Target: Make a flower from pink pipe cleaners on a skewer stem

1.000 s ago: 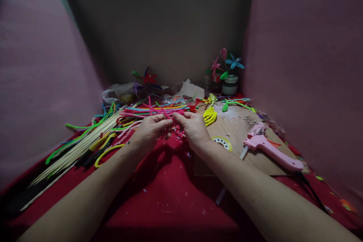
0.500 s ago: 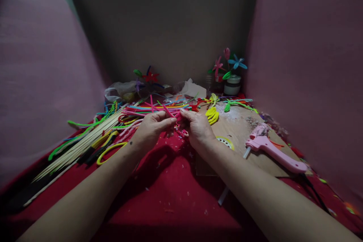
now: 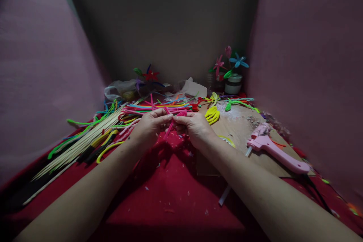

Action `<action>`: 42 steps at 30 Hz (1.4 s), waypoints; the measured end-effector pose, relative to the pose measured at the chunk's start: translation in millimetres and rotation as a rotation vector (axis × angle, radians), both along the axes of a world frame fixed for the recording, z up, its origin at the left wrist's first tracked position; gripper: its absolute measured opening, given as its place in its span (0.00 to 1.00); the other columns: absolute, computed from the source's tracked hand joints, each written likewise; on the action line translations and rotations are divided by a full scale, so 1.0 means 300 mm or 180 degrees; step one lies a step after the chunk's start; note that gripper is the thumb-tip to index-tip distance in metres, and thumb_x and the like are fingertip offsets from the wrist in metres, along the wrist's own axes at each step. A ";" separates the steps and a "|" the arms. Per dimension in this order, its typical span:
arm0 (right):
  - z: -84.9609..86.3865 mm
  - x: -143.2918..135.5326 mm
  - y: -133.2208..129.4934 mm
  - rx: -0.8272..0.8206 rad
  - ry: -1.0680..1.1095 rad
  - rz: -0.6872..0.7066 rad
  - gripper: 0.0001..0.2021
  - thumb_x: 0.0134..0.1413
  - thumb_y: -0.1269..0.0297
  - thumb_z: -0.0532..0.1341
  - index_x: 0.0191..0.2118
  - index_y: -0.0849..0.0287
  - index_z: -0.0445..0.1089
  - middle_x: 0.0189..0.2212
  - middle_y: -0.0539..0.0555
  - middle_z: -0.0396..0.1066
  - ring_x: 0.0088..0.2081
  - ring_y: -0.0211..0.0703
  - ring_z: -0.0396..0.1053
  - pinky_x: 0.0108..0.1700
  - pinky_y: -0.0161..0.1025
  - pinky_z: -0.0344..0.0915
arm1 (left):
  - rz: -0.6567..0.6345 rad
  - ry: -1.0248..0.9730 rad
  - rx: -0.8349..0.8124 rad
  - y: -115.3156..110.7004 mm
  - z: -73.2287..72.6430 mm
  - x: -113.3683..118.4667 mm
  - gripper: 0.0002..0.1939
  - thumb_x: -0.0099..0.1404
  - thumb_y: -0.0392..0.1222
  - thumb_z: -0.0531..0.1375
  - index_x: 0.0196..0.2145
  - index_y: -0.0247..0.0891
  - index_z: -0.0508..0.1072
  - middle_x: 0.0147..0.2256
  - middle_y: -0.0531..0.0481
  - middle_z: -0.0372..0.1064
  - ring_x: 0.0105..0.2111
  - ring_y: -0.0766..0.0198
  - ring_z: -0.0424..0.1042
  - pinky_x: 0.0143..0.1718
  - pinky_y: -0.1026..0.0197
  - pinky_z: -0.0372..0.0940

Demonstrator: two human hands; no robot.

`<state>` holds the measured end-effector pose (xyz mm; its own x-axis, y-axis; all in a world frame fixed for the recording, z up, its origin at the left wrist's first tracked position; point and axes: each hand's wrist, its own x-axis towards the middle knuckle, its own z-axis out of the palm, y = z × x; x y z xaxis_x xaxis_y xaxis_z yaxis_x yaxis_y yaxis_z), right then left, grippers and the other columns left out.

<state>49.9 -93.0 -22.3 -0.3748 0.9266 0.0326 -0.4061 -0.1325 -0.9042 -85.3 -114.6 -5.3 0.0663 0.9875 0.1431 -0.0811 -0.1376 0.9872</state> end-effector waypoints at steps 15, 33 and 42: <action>0.013 0.004 0.003 -0.0513 -0.0150 -0.0419 0.05 0.39 0.70 0.63 0.20 0.63 0.67 0.13 0.50 0.66 0.15 0.34 0.62 0.19 0.33 0.59 | -0.0070 0.0646 0.0183 -0.013 0.006 0.021 0.08 0.49 0.39 0.62 0.24 0.33 0.67 0.18 0.55 0.64 0.17 0.71 0.61 0.19 0.67 0.56; -0.001 0.005 0.010 0.0086 -0.0420 -0.0326 0.05 0.35 0.70 0.62 0.17 0.63 0.64 0.11 0.47 0.61 0.14 0.31 0.58 0.16 0.31 0.49 | 0.0272 0.0058 -0.0038 -0.014 -0.019 0.045 0.09 0.47 0.32 0.61 0.25 0.35 0.62 0.16 0.56 0.64 0.15 0.67 0.65 0.14 0.67 0.60; 0.020 0.013 0.010 0.0183 -0.0263 -0.0180 0.04 0.34 0.71 0.61 0.17 0.64 0.64 0.11 0.47 0.61 0.14 0.30 0.56 0.17 0.31 0.49 | 0.0253 0.0499 0.0564 -0.017 -0.023 0.048 0.03 0.52 0.32 0.57 0.27 0.34 0.65 0.19 0.55 0.64 0.17 0.70 0.64 0.17 0.68 0.60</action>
<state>53.8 -90.0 -16.4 -0.3255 0.9438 0.0573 -0.3351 -0.0585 -0.9404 -70.9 -119.8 -12.2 0.0246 0.9509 0.3086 0.0890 -0.3096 0.9467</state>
